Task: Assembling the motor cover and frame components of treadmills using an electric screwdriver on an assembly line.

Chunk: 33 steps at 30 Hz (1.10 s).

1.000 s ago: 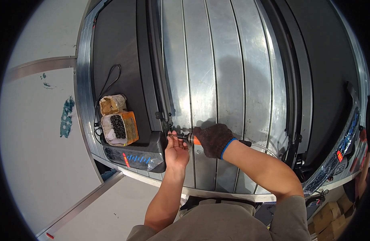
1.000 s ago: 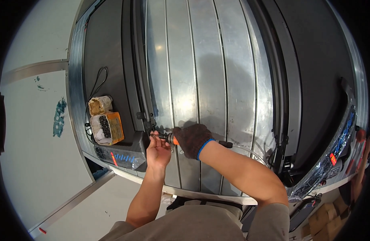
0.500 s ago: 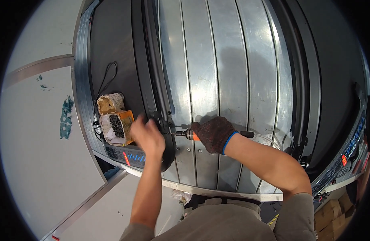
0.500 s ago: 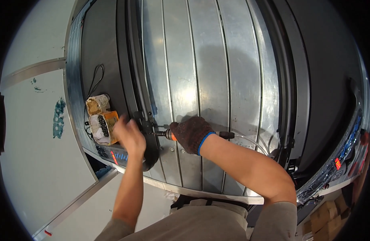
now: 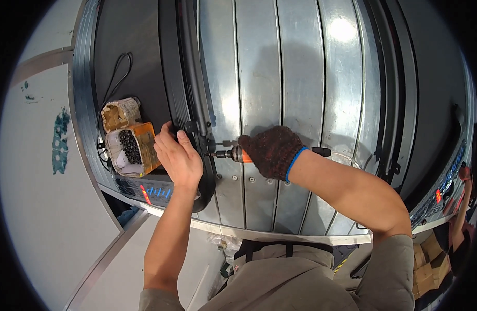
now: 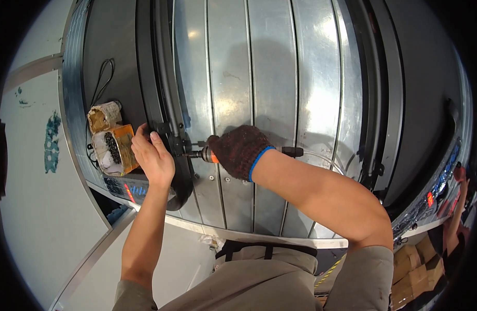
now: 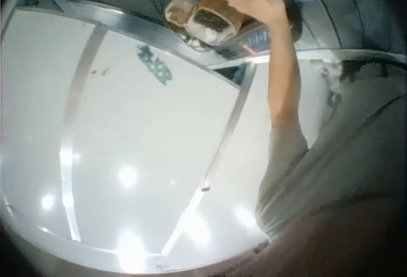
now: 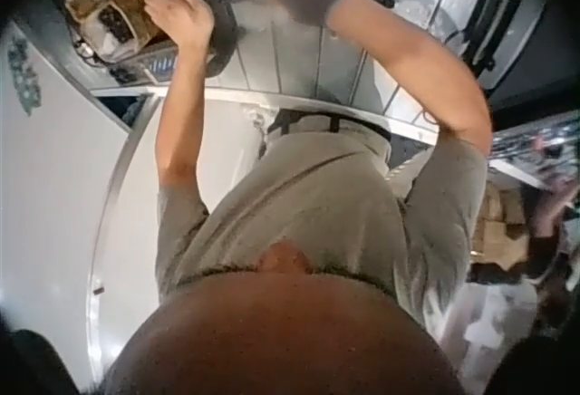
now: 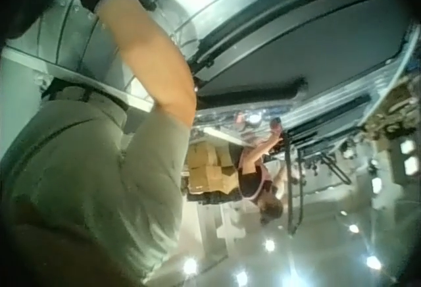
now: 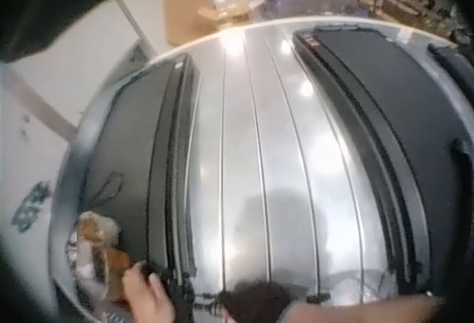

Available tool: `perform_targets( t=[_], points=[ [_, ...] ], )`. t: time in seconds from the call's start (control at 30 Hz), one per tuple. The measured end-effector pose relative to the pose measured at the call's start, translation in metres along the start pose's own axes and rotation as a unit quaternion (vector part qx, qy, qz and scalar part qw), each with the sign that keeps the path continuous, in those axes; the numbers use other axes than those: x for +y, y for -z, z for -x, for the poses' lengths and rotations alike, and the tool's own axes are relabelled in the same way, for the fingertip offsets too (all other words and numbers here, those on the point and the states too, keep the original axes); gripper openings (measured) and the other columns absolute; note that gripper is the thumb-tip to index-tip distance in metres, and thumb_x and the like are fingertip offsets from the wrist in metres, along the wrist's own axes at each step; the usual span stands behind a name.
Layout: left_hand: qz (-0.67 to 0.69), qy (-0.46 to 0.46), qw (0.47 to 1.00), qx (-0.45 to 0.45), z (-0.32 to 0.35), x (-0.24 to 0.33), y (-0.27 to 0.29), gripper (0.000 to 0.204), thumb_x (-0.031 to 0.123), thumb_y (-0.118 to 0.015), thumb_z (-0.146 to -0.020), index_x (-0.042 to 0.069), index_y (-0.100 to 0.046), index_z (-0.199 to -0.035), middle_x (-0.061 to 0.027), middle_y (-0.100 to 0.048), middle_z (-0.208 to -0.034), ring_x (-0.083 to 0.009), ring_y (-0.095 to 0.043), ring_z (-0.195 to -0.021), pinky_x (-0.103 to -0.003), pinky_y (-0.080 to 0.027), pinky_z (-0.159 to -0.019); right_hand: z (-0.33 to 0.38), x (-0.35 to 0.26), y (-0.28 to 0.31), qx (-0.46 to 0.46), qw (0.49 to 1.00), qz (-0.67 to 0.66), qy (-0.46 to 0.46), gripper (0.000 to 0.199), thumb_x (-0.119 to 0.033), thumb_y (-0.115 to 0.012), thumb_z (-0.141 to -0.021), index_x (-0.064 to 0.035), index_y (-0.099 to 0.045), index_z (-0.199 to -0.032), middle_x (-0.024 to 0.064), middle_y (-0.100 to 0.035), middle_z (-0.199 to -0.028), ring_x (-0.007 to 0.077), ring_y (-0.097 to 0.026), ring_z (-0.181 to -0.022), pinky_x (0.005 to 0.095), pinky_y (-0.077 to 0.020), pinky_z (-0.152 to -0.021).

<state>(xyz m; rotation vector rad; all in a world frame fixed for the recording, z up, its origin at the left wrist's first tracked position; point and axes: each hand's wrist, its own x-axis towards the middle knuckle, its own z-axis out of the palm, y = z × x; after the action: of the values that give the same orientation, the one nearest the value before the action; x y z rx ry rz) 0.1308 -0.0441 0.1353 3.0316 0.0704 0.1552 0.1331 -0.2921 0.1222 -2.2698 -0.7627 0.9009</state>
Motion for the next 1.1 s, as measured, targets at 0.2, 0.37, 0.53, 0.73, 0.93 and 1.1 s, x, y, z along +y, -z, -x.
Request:
perform_targets(
  t=[0.2,0.37,0.53,0.73,0.93,1.1],
  points=[
    [0.036,0.006,0.999,0.019,-0.027,-0.008,-0.028,0.037,0.026,-0.047,-0.108,-0.001,-0.053,-0.133,-0.0206,-0.056,-0.112,-0.0378,-0.054,-0.103,-0.05,-0.042,-0.094,-0.03,0.014,-0.006,0.053,0.997,0.061,0.0,0.028,-0.017,-0.06,-0.089,-0.0072,-0.064,-0.115,0.0158,-0.075,-0.093,0.0368,-0.074,-0.089,0.0503,-0.0568,-0.077],
    [0.395,0.179,0.87,0.233,-0.03,-0.041,-0.099,0.046,0.012,-0.063,-0.101,-0.001,-0.04,-0.139,-0.0091,-0.056,-0.108,-0.0172,-0.055,-0.093,-0.031,-0.046,-0.091,-0.045,0.042,0.004,0.029,0.991,0.133,-0.013,0.041,-0.019,-0.064,-0.083,-0.0054,-0.059,-0.121,0.0167,-0.074,-0.096,0.038,-0.073,-0.088,0.0505,-0.0573,-0.077],
    [0.374,0.313,0.872,-0.03,-0.028,-0.103,-0.118,0.038,0.022,-0.076,-0.09,0.004,-0.058,-0.119,-0.0097,-0.065,-0.079,-0.0235,-0.066,-0.068,-0.039,-0.054,-0.061,0.029,0.041,0.027,0.062,0.977,0.074,-0.19,0.05,-0.03,-0.073,-0.08,-0.0071,-0.057,-0.121,0.0168,-0.073,-0.098,0.0376,-0.072,-0.094,0.0486,-0.0577,-0.082],
    [0.183,0.078,0.971,0.132,-0.057,-0.098,-0.144,0.029,0.026,-0.066,-0.099,0.0,-0.059,-0.089,-0.028,-0.066,-0.082,-0.05,-0.064,-0.079,-0.056,-0.048,-0.068,0.111,0.026,0.026,0.224,0.882,-0.401,-0.104,0.049,-0.016,-0.083,-0.071,-0.006,-0.059,-0.113,0.0078,-0.065,-0.088,0.0194,-0.065,-0.081,0.0381,-0.0549,-0.075],
    [0.227,-0.08,0.959,0.152,-0.016,-0.022,-0.122,0.026,0.017,-0.067,-0.098,0.0,-0.053,-0.083,-0.0213,-0.055,-0.073,-0.0465,-0.056,-0.069,-0.056,-0.044,-0.062,0.155,0.039,0.026,0.433,0.821,-0.372,-0.021,0.036,0.001,-0.074,-0.069,-0.0078,-0.065,-0.103,0.0011,-0.064,-0.083,0.0138,-0.06,-0.074,0.0327,-0.0533,-0.072],
    [0.295,-0.161,0.941,0.045,0.053,0.039,-0.185,0.021,0.015,-0.07,-0.092,0.005,-0.054,-0.083,-0.0195,-0.06,-0.077,-0.0412,-0.061,-0.07,-0.053,-0.048,-0.058,0.147,0.072,0.043,0.561,0.664,-0.463,0.172,0.054,-0.002,-0.073,-0.071,-0.0069,-0.055,-0.121,0.0032,-0.06,-0.083,0.0183,-0.062,-0.073,0.0372,-0.0536,-0.071]
  ],
)
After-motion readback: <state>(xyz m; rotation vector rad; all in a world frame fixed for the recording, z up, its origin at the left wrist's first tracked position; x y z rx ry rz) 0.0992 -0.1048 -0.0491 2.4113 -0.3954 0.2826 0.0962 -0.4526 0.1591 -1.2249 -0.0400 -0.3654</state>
